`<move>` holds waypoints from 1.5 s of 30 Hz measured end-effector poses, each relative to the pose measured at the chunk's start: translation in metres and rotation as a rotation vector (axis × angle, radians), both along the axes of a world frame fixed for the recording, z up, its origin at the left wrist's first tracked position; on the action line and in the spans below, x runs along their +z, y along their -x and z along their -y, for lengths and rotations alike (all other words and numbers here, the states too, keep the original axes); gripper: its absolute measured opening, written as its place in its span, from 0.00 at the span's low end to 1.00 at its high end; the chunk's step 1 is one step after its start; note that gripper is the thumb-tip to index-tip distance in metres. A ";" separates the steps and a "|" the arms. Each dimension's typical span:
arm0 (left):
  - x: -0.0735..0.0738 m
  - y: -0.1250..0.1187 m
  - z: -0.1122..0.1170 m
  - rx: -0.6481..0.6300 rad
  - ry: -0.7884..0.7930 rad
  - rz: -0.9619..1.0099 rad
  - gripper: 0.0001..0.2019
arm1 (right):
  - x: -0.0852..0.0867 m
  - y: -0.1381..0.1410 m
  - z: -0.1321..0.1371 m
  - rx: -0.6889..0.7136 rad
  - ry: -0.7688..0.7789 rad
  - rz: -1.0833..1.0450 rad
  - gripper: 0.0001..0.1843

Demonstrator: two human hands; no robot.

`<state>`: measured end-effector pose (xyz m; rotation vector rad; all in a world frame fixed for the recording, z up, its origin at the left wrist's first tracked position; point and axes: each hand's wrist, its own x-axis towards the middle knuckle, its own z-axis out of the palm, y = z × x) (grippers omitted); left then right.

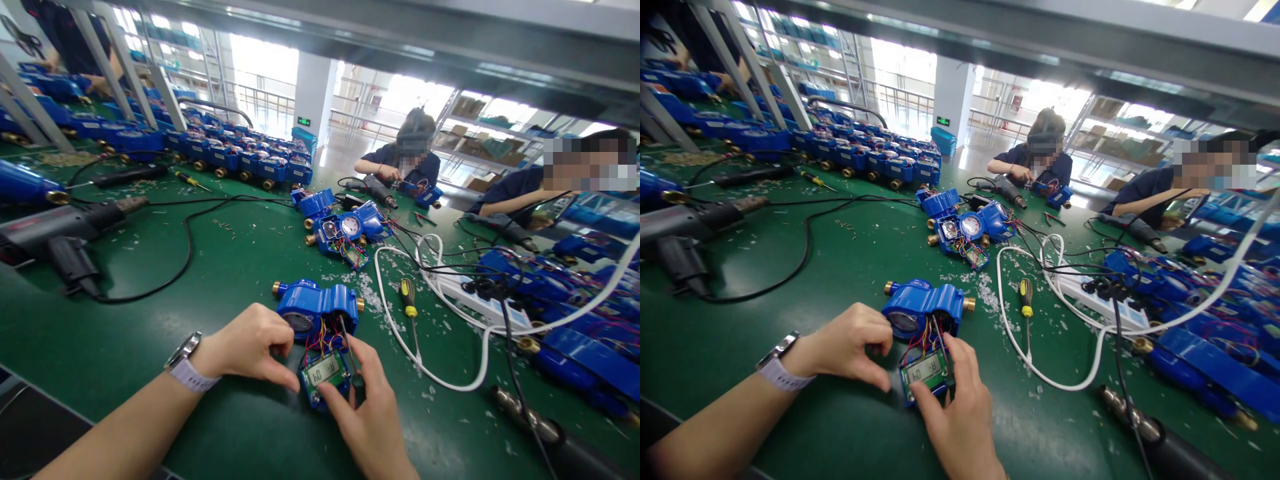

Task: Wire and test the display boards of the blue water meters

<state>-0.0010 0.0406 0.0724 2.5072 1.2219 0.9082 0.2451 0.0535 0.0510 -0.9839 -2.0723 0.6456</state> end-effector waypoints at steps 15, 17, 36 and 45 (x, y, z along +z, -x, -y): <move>-0.017 -0.026 -0.002 0.085 0.238 -0.061 0.13 | 0.000 -0.006 -0.006 0.001 0.040 0.160 0.38; -0.020 -0.029 -0.001 0.103 0.234 -0.065 0.13 | 0.002 -0.007 -0.008 0.008 0.034 0.172 0.38; -0.015 -0.032 0.001 0.076 0.144 0.012 0.12 | 0.000 -0.005 -0.007 -0.063 0.088 0.276 0.38; -0.015 -0.032 0.003 0.118 0.188 0.010 0.10 | -0.002 -0.006 -0.008 -0.073 0.133 0.242 0.37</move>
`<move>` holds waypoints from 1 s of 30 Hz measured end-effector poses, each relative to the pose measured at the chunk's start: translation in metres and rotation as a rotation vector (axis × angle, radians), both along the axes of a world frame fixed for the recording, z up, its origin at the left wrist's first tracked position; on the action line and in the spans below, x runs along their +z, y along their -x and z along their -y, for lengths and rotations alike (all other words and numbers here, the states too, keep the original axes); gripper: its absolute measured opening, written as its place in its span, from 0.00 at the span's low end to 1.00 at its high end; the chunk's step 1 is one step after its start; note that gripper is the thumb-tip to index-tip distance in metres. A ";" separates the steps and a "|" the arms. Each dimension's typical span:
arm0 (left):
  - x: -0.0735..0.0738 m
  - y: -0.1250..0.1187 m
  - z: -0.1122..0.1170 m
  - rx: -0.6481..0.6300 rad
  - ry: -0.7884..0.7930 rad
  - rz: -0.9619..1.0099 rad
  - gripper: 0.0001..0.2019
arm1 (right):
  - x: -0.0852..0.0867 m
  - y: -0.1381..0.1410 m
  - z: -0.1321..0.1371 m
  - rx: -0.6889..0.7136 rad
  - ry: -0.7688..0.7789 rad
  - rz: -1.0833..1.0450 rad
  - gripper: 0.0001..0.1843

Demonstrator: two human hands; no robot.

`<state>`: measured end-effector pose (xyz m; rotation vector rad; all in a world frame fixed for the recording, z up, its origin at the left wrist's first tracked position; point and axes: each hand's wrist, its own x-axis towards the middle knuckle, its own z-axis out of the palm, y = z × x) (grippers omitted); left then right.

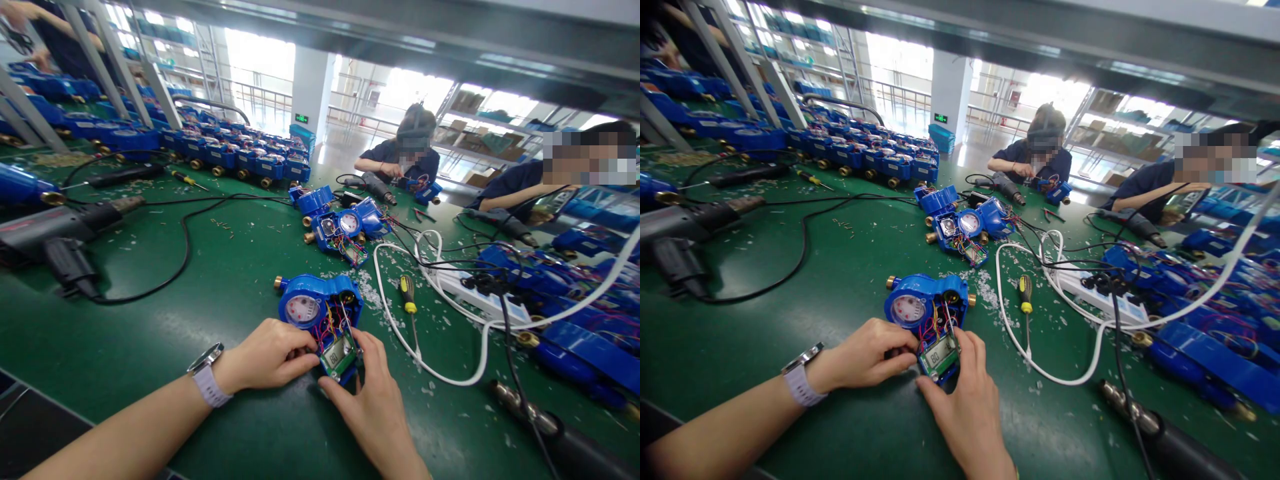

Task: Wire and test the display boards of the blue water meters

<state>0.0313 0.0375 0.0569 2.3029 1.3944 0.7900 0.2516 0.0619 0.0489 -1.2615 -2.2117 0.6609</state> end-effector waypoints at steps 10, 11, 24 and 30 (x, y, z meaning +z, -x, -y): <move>0.003 -0.009 -0.002 0.087 0.249 0.244 0.14 | -0.004 0.007 0.004 -0.067 0.021 -0.144 0.32; 0.002 -0.009 -0.002 0.078 0.290 0.295 0.14 | -0.003 0.007 0.004 -0.071 0.028 -0.174 0.31; 0.006 -0.015 0.002 0.071 0.389 0.508 0.08 | 0.011 0.014 0.010 -0.140 0.351 -0.453 0.29; 0.004 -0.014 0.002 0.104 0.305 0.349 0.08 | 0.007 0.017 0.010 -0.132 0.349 -0.477 0.29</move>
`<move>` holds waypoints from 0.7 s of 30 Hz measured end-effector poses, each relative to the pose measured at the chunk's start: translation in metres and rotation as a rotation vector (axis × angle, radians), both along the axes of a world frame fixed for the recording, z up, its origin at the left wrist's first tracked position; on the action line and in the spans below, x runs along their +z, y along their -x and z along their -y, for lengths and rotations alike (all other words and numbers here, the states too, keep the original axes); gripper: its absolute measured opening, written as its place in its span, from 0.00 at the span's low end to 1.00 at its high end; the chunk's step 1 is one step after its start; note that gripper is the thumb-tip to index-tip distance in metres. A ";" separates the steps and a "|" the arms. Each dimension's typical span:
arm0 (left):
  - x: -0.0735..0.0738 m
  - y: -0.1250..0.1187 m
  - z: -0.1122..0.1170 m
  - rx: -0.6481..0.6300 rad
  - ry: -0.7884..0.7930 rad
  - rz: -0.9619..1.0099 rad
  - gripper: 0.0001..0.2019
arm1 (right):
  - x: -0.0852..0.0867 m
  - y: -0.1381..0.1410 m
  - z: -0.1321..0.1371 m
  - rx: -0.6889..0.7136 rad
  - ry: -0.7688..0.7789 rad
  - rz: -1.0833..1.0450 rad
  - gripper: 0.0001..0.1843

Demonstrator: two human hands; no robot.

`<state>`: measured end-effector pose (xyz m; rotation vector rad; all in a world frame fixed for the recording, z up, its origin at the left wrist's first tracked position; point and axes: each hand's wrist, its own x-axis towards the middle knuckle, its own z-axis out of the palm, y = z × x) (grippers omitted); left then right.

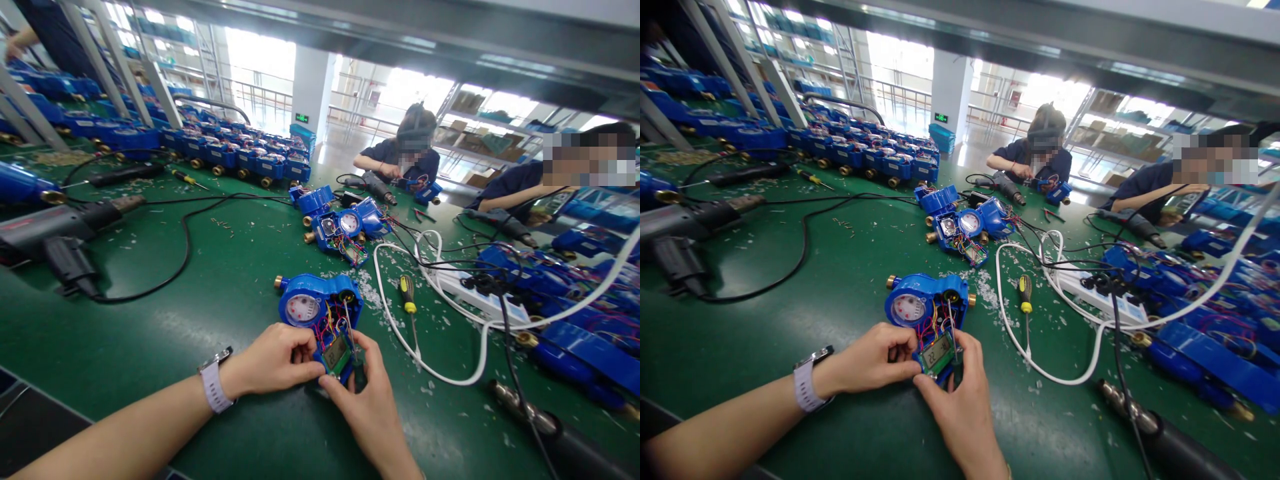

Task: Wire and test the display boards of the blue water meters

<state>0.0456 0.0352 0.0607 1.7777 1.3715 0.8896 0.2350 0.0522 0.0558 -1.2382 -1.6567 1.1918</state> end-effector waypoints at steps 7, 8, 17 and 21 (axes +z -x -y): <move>-0.002 -0.001 -0.001 -0.001 0.044 -0.019 0.09 | -0.006 -0.001 -0.002 0.014 -0.057 0.021 0.29; -0.001 -0.001 -0.001 -0.004 0.045 -0.016 0.09 | -0.007 -0.001 -0.003 0.024 -0.062 0.029 0.29; 0.002 0.001 -0.002 -0.021 0.074 0.031 0.13 | -0.011 -0.004 -0.003 0.060 -0.079 0.076 0.29; 0.002 0.002 -0.003 -0.018 0.073 0.032 0.13 | -0.012 -0.005 -0.004 0.095 -0.092 0.116 0.30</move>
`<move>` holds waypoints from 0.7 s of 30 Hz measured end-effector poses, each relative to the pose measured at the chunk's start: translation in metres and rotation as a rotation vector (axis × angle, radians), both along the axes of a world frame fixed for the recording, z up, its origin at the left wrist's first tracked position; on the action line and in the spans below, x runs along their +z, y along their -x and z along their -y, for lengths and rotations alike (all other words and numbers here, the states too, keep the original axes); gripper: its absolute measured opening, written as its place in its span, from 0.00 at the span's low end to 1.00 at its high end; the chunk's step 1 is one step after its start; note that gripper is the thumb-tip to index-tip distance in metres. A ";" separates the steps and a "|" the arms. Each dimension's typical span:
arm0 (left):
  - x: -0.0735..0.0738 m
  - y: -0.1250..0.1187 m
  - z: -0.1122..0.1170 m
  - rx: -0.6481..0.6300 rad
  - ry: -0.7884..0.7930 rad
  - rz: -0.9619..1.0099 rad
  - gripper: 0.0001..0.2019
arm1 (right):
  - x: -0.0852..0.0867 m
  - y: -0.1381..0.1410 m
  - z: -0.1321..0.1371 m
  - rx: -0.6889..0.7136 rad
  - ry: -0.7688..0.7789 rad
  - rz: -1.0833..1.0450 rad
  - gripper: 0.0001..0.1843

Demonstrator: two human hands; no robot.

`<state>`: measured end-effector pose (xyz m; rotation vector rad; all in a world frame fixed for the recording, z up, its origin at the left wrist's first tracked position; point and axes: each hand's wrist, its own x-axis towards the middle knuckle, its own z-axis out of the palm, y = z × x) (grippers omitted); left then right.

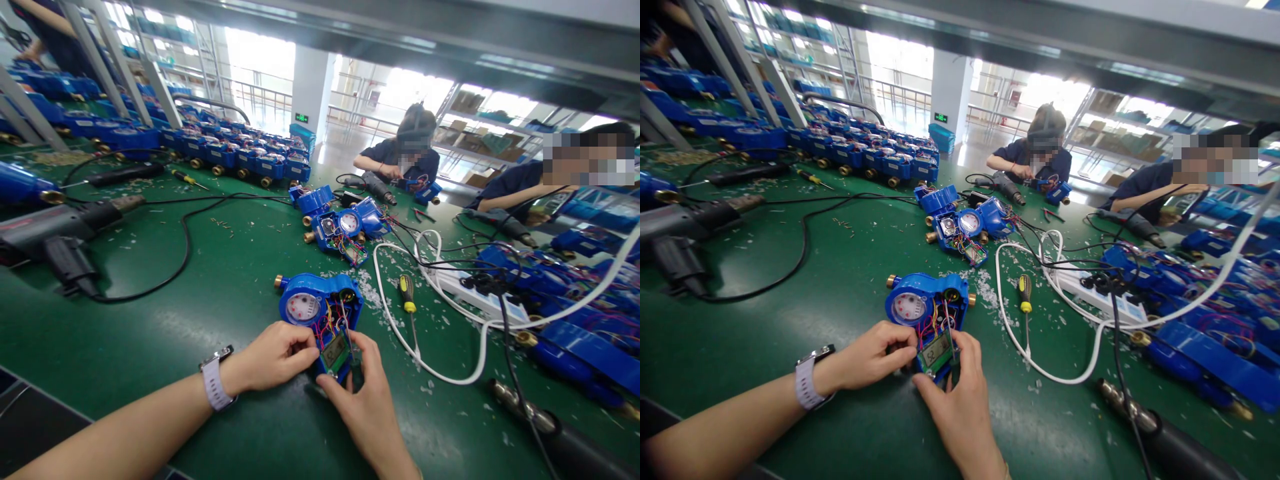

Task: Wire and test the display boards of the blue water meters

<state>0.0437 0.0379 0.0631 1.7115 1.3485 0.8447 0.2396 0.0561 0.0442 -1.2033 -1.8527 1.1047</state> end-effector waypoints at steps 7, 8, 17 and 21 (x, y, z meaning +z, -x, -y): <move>-0.001 0.005 -0.002 -0.088 0.110 0.153 0.13 | 0.016 0.004 0.005 -0.033 0.187 -0.139 0.32; -0.001 0.006 -0.003 -0.108 0.142 0.155 0.13 | 0.019 0.004 0.006 -0.033 0.232 -0.170 0.33; -0.008 0.012 -0.007 -0.366 0.152 0.239 0.35 | 0.028 0.007 0.014 0.016 0.361 -0.259 0.35; -0.019 0.009 -0.007 -0.381 0.159 0.287 0.49 | 0.029 0.004 0.012 0.024 0.338 -0.235 0.36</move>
